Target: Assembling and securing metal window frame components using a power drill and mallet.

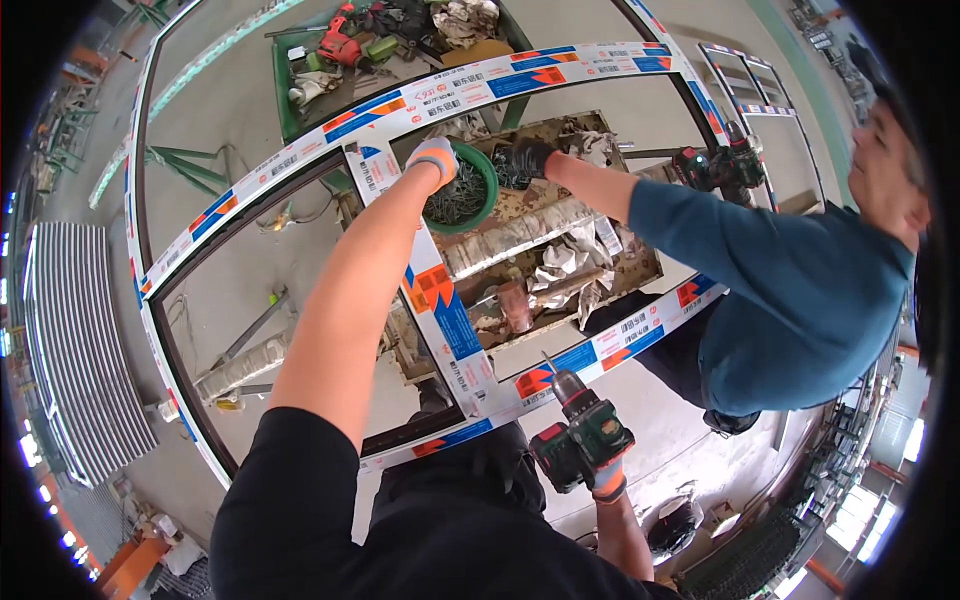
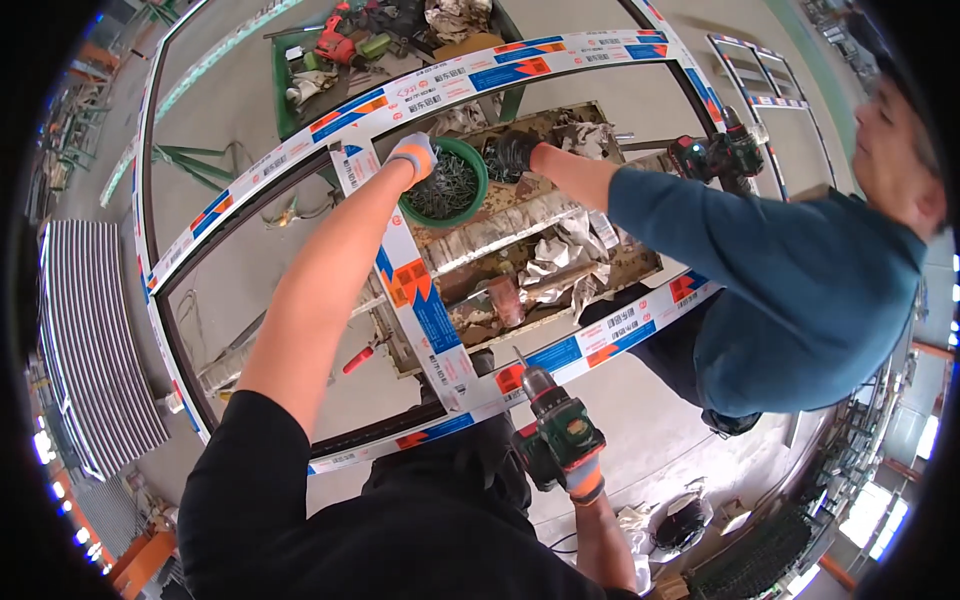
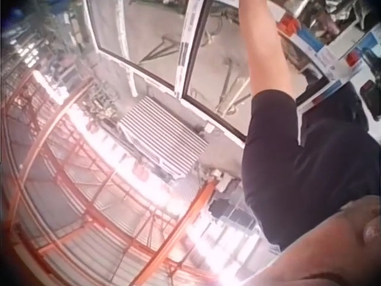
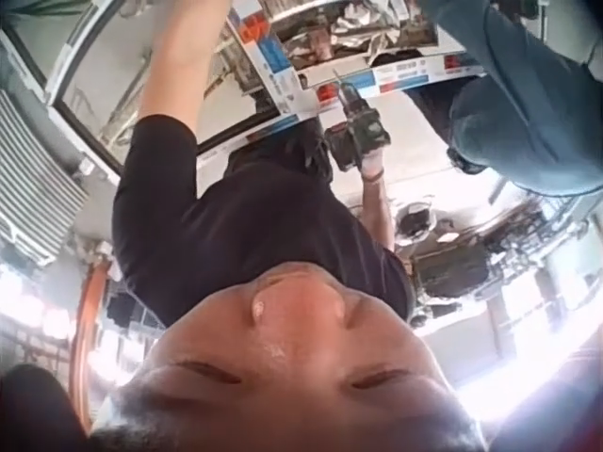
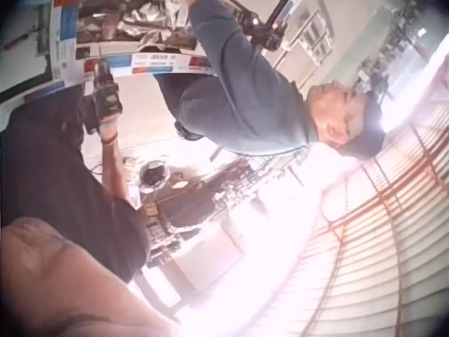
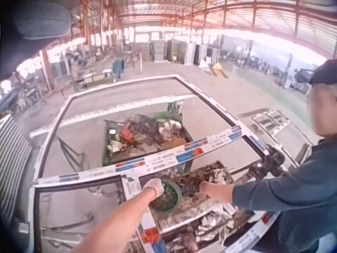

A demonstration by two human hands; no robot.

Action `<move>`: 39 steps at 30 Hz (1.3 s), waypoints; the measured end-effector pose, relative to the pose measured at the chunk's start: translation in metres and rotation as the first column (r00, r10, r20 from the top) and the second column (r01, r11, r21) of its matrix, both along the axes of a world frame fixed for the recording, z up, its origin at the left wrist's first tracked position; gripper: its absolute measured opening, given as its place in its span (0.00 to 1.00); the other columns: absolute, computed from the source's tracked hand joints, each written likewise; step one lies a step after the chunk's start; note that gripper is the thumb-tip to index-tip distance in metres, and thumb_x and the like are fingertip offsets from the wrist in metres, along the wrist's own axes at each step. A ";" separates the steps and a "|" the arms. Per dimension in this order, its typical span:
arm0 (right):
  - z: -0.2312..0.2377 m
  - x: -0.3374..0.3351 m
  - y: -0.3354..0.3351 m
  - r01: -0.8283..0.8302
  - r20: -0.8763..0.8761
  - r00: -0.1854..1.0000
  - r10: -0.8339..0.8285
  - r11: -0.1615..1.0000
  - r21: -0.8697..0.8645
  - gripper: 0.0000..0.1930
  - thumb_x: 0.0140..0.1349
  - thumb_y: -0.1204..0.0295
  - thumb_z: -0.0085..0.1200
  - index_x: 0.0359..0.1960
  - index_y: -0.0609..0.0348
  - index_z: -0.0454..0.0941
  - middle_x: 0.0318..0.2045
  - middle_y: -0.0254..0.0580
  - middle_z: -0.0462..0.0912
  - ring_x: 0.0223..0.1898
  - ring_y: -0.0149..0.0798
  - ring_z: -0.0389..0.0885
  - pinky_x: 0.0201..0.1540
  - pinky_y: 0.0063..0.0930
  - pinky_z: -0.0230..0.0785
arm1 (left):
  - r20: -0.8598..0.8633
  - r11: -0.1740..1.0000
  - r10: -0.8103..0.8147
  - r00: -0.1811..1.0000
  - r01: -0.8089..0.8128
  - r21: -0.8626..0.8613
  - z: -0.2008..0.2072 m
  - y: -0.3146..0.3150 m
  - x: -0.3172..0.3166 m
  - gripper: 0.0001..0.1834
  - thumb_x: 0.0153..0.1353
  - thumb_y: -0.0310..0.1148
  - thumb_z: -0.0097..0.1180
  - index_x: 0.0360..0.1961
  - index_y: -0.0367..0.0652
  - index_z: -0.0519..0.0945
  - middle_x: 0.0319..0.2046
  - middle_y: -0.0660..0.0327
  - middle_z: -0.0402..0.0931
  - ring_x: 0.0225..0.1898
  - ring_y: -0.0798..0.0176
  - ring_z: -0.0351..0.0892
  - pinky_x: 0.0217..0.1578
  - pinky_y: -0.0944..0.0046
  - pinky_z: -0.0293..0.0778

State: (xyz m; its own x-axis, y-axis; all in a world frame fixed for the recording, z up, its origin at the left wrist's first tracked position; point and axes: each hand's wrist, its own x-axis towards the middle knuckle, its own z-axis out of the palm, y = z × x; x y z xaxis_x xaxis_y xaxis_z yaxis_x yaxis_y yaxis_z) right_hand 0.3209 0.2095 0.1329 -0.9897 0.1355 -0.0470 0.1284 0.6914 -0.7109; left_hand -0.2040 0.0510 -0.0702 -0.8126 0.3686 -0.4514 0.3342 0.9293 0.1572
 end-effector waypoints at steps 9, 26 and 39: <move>0.033 -0.029 -0.030 -0.129 -0.102 0.986 0.128 0.992 -0.001 0.13 0.53 0.74 0.60 0.42 0.51 0.82 0.38 0.39 0.84 0.39 0.46 0.84 0.39 0.37 0.77 | 0.657 0.131 0.004 0.754 -0.651 0.747 0.136 -0.092 0.145 0.10 0.62 0.32 0.62 0.39 0.36 0.78 0.28 0.56 0.82 0.26 0.60 0.85 0.20 0.66 0.78; 0.040 -0.039 -0.097 -0.358 -0.265 0.896 0.357 0.933 0.046 0.17 0.48 0.72 0.70 0.41 0.45 0.83 0.37 0.36 0.85 0.35 0.43 0.85 0.31 0.31 0.78 | 0.878 -0.292 0.091 0.470 -0.830 0.475 0.193 -0.173 0.378 0.12 0.65 0.30 0.56 0.48 0.38 0.74 0.30 0.57 0.80 0.28 0.63 0.82 0.26 0.64 0.79; 0.037 -0.006 -0.101 -0.432 -0.131 0.897 0.423 0.901 -0.048 0.18 0.53 0.72 0.67 0.47 0.55 0.81 0.44 0.44 0.84 0.44 0.46 0.84 0.46 0.36 0.76 | 0.840 -0.208 0.088 0.536 -0.814 0.542 0.198 -0.184 0.406 0.07 0.66 0.33 0.56 0.40 0.41 0.75 0.30 0.60 0.81 0.29 0.66 0.81 0.30 0.67 0.78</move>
State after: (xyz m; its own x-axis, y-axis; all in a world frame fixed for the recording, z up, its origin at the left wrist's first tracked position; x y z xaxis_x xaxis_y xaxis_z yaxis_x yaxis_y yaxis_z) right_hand 0.3151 0.1082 0.1701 -0.9504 -0.3013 0.0771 -0.2533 0.6061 -0.7540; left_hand 0.2021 -0.1332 0.1282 -0.8363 0.2912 -0.4645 -0.5425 -0.3173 0.7778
